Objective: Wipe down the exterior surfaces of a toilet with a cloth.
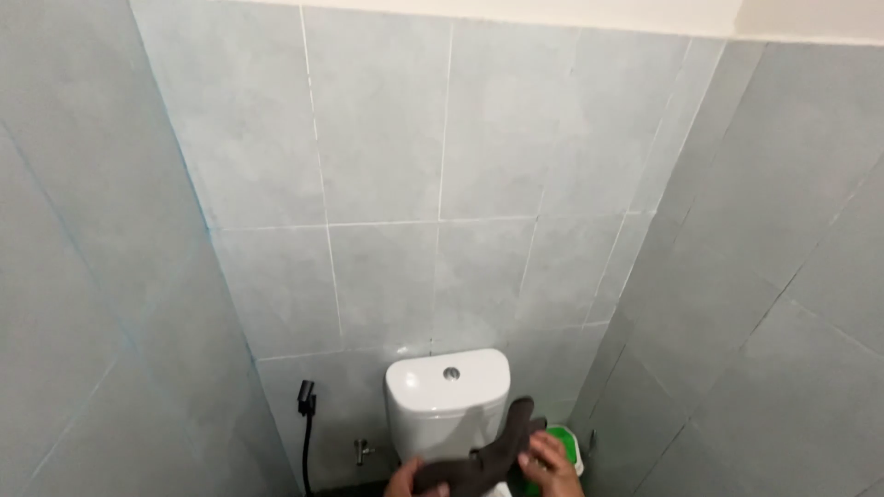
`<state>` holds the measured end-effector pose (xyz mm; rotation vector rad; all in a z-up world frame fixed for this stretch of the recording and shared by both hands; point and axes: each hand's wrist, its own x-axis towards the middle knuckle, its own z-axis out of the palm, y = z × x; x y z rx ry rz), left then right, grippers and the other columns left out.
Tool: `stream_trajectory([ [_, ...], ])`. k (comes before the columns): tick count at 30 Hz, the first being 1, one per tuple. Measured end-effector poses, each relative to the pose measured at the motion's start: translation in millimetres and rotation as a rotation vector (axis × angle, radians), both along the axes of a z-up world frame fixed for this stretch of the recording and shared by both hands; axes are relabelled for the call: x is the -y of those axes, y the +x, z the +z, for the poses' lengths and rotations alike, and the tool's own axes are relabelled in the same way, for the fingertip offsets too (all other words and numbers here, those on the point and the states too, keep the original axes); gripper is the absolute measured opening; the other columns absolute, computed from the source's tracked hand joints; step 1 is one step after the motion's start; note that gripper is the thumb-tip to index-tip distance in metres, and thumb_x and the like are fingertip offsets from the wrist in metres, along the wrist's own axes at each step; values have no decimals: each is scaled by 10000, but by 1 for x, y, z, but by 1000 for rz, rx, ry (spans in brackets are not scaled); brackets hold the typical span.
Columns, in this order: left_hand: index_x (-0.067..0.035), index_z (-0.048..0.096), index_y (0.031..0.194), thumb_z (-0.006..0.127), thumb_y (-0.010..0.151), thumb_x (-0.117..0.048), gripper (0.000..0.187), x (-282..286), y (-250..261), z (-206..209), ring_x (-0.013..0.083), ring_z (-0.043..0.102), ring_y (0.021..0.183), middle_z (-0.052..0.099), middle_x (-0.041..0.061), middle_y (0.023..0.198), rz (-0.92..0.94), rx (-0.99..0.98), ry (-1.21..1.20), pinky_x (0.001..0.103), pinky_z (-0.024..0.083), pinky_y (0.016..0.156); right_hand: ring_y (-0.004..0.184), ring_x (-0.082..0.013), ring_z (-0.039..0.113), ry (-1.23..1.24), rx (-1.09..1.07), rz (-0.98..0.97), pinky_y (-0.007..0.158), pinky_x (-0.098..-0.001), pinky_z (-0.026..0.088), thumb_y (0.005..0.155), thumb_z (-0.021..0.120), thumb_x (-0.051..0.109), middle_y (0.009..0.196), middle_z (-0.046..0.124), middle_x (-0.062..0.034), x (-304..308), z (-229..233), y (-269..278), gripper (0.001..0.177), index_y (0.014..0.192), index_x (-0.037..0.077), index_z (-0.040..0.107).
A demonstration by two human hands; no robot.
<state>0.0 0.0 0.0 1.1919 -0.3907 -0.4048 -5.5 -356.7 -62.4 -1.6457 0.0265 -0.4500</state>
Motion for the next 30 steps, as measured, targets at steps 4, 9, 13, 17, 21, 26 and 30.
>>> stream_trajectory([
  [4,-36,595,1280,800,821,-135,512,-23,18,163,211,683,1087,725,83,1152,49,-95,-50,406,545,988,1346,-246,502,249,-94,-56,1108,-376,411,793,754,-36,1399,532,-97,-71,137,-24,359,1150,-9,716],
  [9,-78,547,1243,736,855,-93,432,-32,39,265,200,654,1029,690,73,1102,60,-36,-107,401,556,921,1405,-145,415,313,-42,1,1134,-333,335,849,695,-54,1561,400,6,-114,253,-13,189,1013,23,643],
  [13,-72,525,1204,694,912,-69,338,-34,59,293,153,637,1038,680,65,1111,12,34,-171,341,534,933,1183,-173,593,289,51,183,1025,-345,467,916,667,13,1350,563,-12,-115,292,8,149,1048,53,608],
  [17,-82,535,1203,681,910,-66,328,-25,78,280,142,645,1011,691,52,1093,81,25,-145,338,543,907,876,-117,571,141,-5,163,805,-310,487,952,671,61,932,628,3,-105,304,18,172,1098,76,582],
  [21,-78,552,1197,685,915,-72,312,-10,90,255,141,648,999,691,54,1079,167,-31,-62,332,539,904,809,-95,519,45,-22,194,748,-289,473,924,723,26,880,555,17,-72,272,40,231,1040,73,529],
  [26,-58,624,1196,734,894,-86,322,10,104,155,196,677,967,722,89,1081,347,-116,345,347,565,866,858,-120,528,-321,-283,361,776,-299,503,836,805,-38,924,530,13,-26,219,46,402,1060,98,500],
  [30,-35,693,1194,745,855,-69,345,13,87,67,207,697,963,749,93,1071,387,-206,493,356,571,863,891,-148,625,-318,-430,548,803,-330,546,842,766,-19,934,650,-29,11,171,54,416,1110,118,479],
])
